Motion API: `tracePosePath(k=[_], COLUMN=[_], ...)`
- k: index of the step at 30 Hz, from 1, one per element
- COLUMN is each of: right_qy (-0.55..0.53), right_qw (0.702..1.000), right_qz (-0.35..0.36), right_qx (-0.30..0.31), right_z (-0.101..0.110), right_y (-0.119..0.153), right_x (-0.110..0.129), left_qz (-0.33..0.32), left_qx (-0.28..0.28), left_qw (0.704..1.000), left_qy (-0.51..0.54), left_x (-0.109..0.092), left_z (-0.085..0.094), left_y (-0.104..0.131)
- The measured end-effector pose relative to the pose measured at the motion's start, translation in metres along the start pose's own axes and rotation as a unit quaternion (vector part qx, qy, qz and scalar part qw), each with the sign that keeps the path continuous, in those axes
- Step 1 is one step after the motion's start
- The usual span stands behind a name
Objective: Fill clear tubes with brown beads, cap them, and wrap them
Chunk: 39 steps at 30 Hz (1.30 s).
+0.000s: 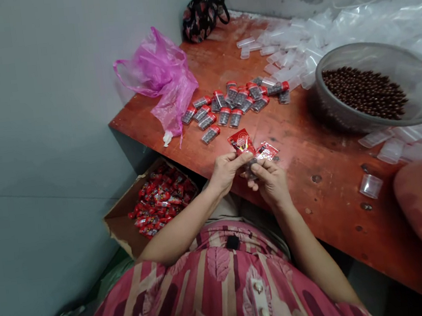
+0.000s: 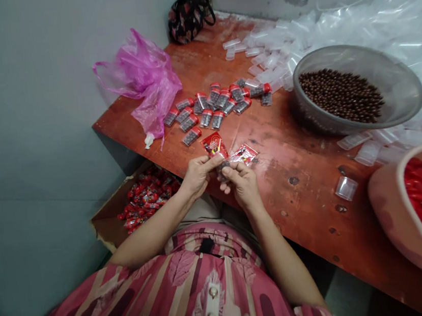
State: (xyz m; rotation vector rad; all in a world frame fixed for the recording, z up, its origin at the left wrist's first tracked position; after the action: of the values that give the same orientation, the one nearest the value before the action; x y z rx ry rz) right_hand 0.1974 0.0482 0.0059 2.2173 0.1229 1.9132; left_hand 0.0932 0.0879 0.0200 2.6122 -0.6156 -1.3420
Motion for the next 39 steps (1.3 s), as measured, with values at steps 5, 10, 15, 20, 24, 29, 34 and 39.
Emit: tracePosePath(k=[5, 10, 15, 20, 24, 29, 34, 39], right_qy=[0.087, -0.020, -0.063, -0.020, -0.022, -0.083, -0.016, 0.037], right_qw=[0.994, 0.999, 0.998, 0.996, 0.990, 0.990, 0.991, 0.977], right_qz=[0.045, 0.007, 0.007, 0.023, 0.063, 0.020, 0.035, 0.097], right_qx=[-0.042, -0.030, -0.026, -0.088, -0.124, -0.108, -0.130, -0.185], right_z=[0.005, 0.005, 0.002, 0.004, -0.001, -0.003, -0.002, 0.001], right_y=[0.002, 0.001, 0.004, 0.012, 0.016, 0.015, 0.020, 0.020], right_x=[0.006, -0.008, -0.011, -0.008, -0.007, -0.013, -0.008, -0.003], left_qz=[0.015, 0.039, 0.022, -0.014, -0.048, -0.063, -0.016, -0.027], left_qx=[-0.016, 0.017, -0.055, -0.037, -0.057, -0.079, -0.078, -0.101], left_qw=[0.999, 0.998, 0.995, 0.993, 0.993, 0.992, 0.991, 0.990], left_qy=[0.043, 0.045, 0.077, 0.112, 0.096, 0.072, 0.108, 0.095], left_x=[0.009, 0.019, 0.004, -0.005, 0.000, -0.001, 0.002, 0.024], left_z=[0.000, -0.002, 0.007, 0.004, 0.002, 0.005, 0.003, 0.002], left_y=[0.002, 0.009, 0.006, 0.003, 0.006, 0.009, 0.009, 0.013])
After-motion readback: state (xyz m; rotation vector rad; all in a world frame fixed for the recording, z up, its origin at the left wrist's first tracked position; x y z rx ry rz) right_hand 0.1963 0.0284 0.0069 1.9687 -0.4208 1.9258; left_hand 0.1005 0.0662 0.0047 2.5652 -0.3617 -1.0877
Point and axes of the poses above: each hand's wrist, its own y-axis away from the middle knuckle, its own z-axis out of the back of the hand, x = y × z, the point moved 5 cm from there along -y, towards the middle knuckle, and after that the axes turned 8 degrees about y, right-handed, at the moved point
